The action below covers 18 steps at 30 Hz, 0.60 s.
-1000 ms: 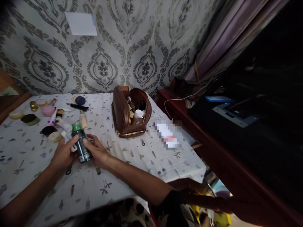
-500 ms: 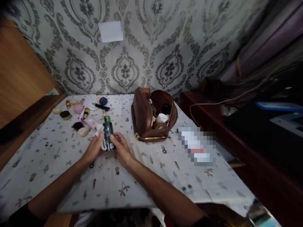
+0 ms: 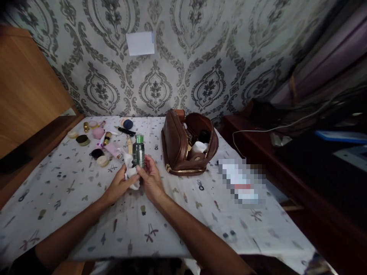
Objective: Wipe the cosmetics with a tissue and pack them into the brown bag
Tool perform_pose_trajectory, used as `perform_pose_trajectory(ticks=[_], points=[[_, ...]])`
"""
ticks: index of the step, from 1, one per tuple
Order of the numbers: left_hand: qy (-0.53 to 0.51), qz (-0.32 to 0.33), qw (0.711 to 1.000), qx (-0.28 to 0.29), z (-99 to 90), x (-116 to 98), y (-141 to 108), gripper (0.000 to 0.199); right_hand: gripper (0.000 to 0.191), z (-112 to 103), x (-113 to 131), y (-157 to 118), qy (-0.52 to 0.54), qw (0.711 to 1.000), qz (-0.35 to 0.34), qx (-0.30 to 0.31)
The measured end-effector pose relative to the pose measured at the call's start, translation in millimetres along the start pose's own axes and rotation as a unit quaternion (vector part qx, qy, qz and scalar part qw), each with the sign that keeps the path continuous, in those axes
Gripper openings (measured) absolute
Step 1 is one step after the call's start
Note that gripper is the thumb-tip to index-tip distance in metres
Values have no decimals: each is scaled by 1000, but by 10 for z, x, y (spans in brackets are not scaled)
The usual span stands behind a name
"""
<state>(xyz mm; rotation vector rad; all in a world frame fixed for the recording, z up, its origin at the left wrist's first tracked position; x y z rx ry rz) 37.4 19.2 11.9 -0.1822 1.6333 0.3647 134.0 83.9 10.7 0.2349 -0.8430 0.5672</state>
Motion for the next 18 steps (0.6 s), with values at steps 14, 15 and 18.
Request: perform_pose_trajectory(ticks=[14, 15, 18], points=[[129, 59, 990, 9, -87, -108, 8, 45, 33, 91, 628, -77, -260, 955, -143, -4], [131, 64, 989, 15, -85, -116, 2, 46, 34, 101, 743, -83, -270, 952, -147, 1], [78, -1, 997, 9, -78, -98, -39, 46, 28, 106, 1052, -129, -320, 934, -150, 52]])
Point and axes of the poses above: each hand's wrist, its own y-axis towards the middle knuckle, its own z-axis out of the palm, x = y × z, the point moved 3 cm from there along y, towards the middle knuckle, and after that the axes turned 1 degree about z, right-handed, at the moved point
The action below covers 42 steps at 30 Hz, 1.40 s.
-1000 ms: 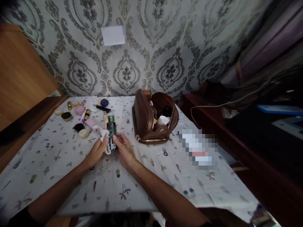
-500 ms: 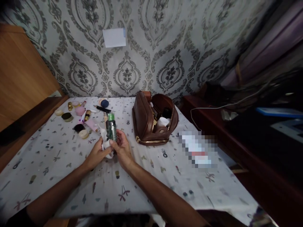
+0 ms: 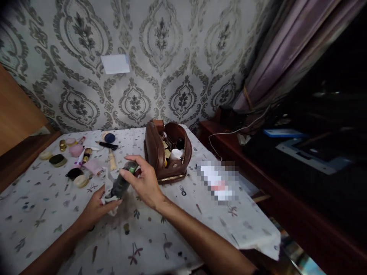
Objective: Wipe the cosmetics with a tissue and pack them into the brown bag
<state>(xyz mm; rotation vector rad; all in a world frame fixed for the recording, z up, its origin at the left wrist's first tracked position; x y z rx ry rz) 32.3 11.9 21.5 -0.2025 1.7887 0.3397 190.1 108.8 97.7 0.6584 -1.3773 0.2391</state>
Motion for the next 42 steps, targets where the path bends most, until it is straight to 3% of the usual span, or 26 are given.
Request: perform_pose_trajectory(ticks=[4, 7, 11, 14, 16, 18, 20, 21, 23, 28, 32, 37, 42], points=[[-115, -146, 981, -56, 42, 34, -81, 45, 23, -264, 211, -72, -45, 997, -40, 45], [-173, -162, 968, -77, 136, -93, -60, 47, 24, -511, 347, -144, -63, 995, -59, 42], [-160, -98, 982, -18, 319, -477, 141, 45, 23, -992, 628, -143, -67, 994, -77, -42], [30, 60, 996, 60, 480, -813, 394, 35, 21, -1393, 899, -97, -95, 965, -157, -187], [218, 217, 945, 115, 644, -1008, 552, 38, 21, -1575, 1017, -55, -126, 941, -198, -242], [393, 337, 843, 144, 833, -1130, 675, 56, 21, -1684, 1051, 7, -174, 927, -212, -257], [530, 370, 750, 142, 981, -1179, 775, 71, 21, -1748, 1013, 92, -227, 919, -212, -244], [577, 366, 717, 138, 1028, -1185, 810, 75, 21, -1772, 975, 144, -251, 916, -212, -231], [628, 356, 681, 122, 1063, -1176, 834, 75, 23, -1815, 881, 264, -287, 911, -216, -200], [610, 418, 671, 55, 971, -1048, 751, 74, 24, -1863, 650, 659, -350, 898, -235, -127], [594, 435, 676, 27, 940, -920, 744, 77, 15, -1770, 494, 983, -400, 888, -219, -59], [590, 432, 682, 28, 965, -875, 777, 87, 11, -1544, 335, 1205, -431, 881, -184, 61], [587, 425, 689, 22, 957, -833, 790, 92, 12, -1391, 174, 1328, -457, 868, -145, 128]])
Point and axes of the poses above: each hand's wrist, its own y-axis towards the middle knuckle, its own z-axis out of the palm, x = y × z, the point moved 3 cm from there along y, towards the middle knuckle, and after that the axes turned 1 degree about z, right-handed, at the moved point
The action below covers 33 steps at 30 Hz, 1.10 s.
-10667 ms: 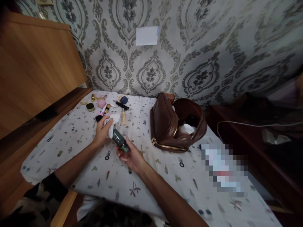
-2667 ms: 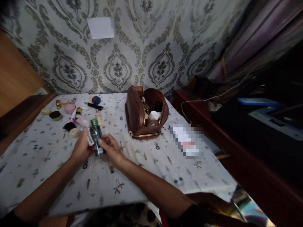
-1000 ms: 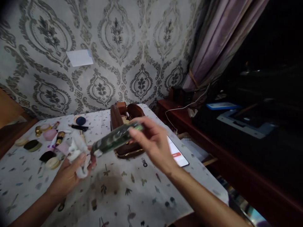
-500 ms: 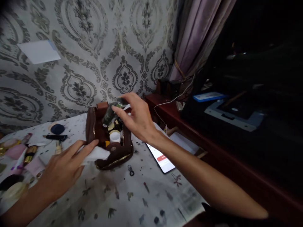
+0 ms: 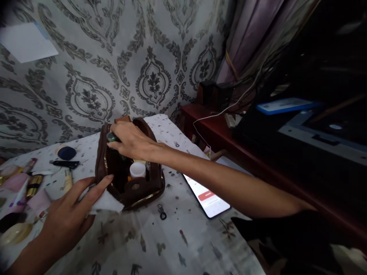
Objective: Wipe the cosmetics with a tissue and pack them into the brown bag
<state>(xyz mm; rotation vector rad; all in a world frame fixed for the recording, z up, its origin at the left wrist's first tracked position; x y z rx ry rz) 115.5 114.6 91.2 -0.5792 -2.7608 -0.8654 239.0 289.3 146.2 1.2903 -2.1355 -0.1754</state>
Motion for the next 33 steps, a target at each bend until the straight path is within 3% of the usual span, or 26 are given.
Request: perform_pose_trajectory(ticks=[8, 16, 19, 22, 27, 33], points=[[-2, -9, 1000, 18, -12, -10, 6, 98, 9, 107, -53, 83, -28, 991, 33, 127], [-4, -8, 1000, 29, -9, -50, 28, 102, 18, 72, -42, 92, -53, 986, 31, 156], [5, 2, 999, 38, -32, -60, 46, 102, 35, 19, -10, 68, -33, 987, 13, 157], [12, -4, 999, 44, -60, -61, 48, 101, 45, 4, -31, 49, -29, 988, 37, 148], [4, -10, 999, 49, -66, -77, 33, 99, 24, 71, -104, 80, -69, 988, 52, 132], [1, -26, 998, 62, -36, -85, 16, 93, 21, 72, -98, 156, -108, 982, 38, 149]])
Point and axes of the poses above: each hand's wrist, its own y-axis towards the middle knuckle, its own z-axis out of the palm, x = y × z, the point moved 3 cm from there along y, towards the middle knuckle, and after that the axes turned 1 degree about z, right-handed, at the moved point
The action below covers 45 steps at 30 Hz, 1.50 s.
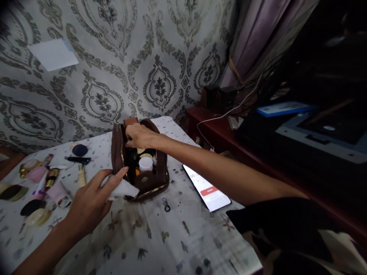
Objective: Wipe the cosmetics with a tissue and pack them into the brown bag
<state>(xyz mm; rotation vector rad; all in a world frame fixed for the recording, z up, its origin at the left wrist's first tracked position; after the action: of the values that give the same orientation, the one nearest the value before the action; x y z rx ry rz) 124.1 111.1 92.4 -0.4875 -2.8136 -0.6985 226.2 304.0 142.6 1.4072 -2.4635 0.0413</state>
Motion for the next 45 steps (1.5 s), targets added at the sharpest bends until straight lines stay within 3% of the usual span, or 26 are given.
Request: perform_pose_trajectory(ticks=[7, 16, 22, 27, 32, 38, 45], points=[[-10, -13, 1000, 19, 38, 1, -8, 97, 19, -57, 33, 59, -7, 998, -53, 25], [3, -4, 1000, 24, 27, -16, 31, 91, 17, -54, 44, 16, 6, 998, -61, 33], [-7, -16, 998, 63, 57, 14, -13, 95, 47, -73, -30, 23, -9, 999, -24, 24], [-44, -20, 996, 77, 77, 6, -92, 99, 22, -51, 27, -23, -20, 999, 13, 21], [-137, -59, 988, 50, 93, 49, -302, 103, 27, -8, 14, -26, -46, 999, 9, 14], [-267, -155, 951, 28, 74, 328, -701, 86, 36, 60, -80, -28, -61, 998, -14, 23], [-409, -284, 867, -33, 220, 886, -1139, 35, 43, 38, -24, -63, -76, 997, 16, 18]])
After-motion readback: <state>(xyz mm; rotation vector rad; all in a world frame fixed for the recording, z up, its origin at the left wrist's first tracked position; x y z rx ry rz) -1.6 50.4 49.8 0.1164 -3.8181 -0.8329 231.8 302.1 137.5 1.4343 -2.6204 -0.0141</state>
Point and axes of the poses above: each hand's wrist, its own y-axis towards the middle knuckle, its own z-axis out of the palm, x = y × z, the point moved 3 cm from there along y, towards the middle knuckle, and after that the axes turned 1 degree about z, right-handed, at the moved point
